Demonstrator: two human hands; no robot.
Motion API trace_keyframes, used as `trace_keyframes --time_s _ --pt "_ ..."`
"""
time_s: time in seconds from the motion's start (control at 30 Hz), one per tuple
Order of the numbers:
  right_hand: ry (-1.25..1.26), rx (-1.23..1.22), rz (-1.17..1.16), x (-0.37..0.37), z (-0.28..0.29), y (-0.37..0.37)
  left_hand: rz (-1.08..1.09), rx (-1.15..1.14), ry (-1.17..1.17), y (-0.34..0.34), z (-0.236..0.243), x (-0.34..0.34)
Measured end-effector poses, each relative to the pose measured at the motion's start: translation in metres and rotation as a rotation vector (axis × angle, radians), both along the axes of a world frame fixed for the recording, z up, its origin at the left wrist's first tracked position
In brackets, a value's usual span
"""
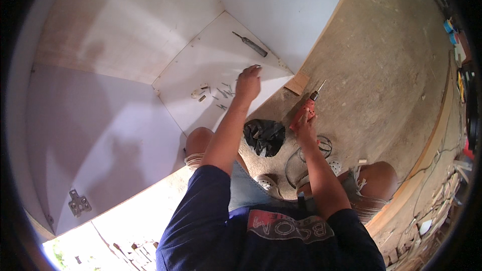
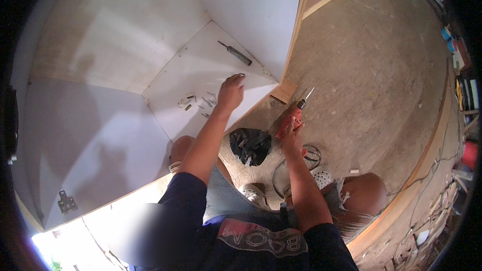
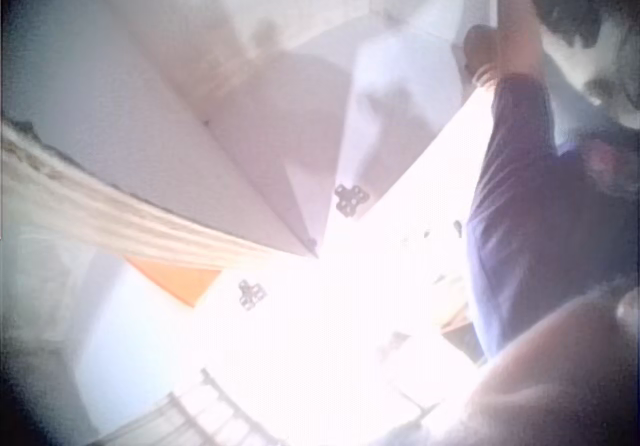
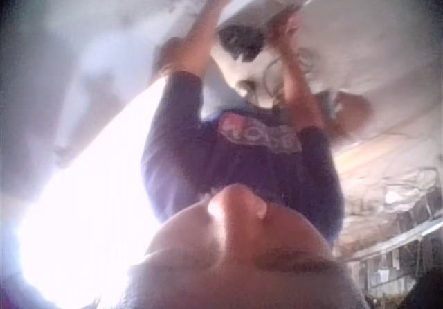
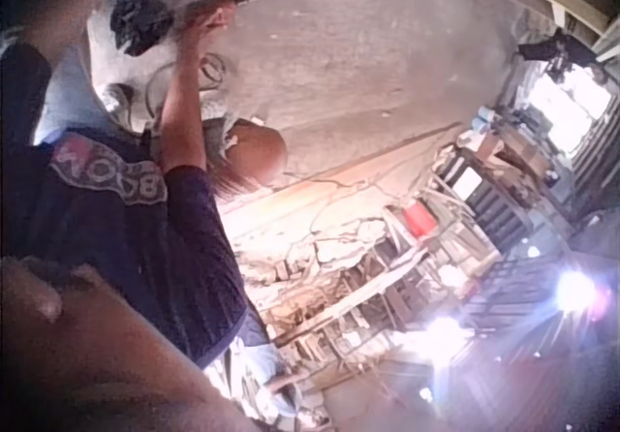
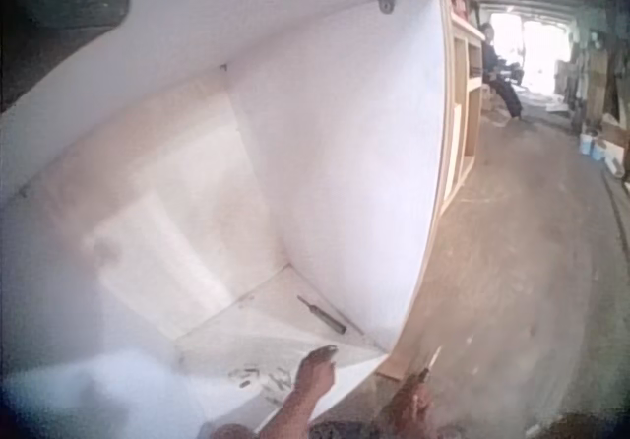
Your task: The person secures a joint inside a wooden cabinet using a power drill and screws.
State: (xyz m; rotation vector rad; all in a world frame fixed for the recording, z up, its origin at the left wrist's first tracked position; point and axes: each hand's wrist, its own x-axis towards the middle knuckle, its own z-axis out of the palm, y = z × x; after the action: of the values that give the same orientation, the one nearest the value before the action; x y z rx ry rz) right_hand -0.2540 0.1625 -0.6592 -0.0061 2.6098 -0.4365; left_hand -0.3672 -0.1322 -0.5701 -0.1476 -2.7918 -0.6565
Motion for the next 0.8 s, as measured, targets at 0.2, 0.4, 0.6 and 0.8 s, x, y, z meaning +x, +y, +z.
trace_keyframes --time_s 0.2,0.4,0.6,0.8 --pt "0.054 0.053 0.110 0.004 0.036 -0.005 0.076 -0.270 -0.066 0.031 -0.011 -0.013" --pt "-0.026 0.027 -0.050 -0.005 -0.006 0.011 0.016 -0.390 -0.099 0.041 0.016 -0.073" --pt "-0.129 0.041 0.042 -0.006 0.032 0.006 0.122 -0.389 -0.333 0.008 0.024 -0.084" --pt "-0.097 -0.081 0.052 -0.004 0.031 0.009 0.226 -0.061 -0.031 -0.104 0.002 0.010"
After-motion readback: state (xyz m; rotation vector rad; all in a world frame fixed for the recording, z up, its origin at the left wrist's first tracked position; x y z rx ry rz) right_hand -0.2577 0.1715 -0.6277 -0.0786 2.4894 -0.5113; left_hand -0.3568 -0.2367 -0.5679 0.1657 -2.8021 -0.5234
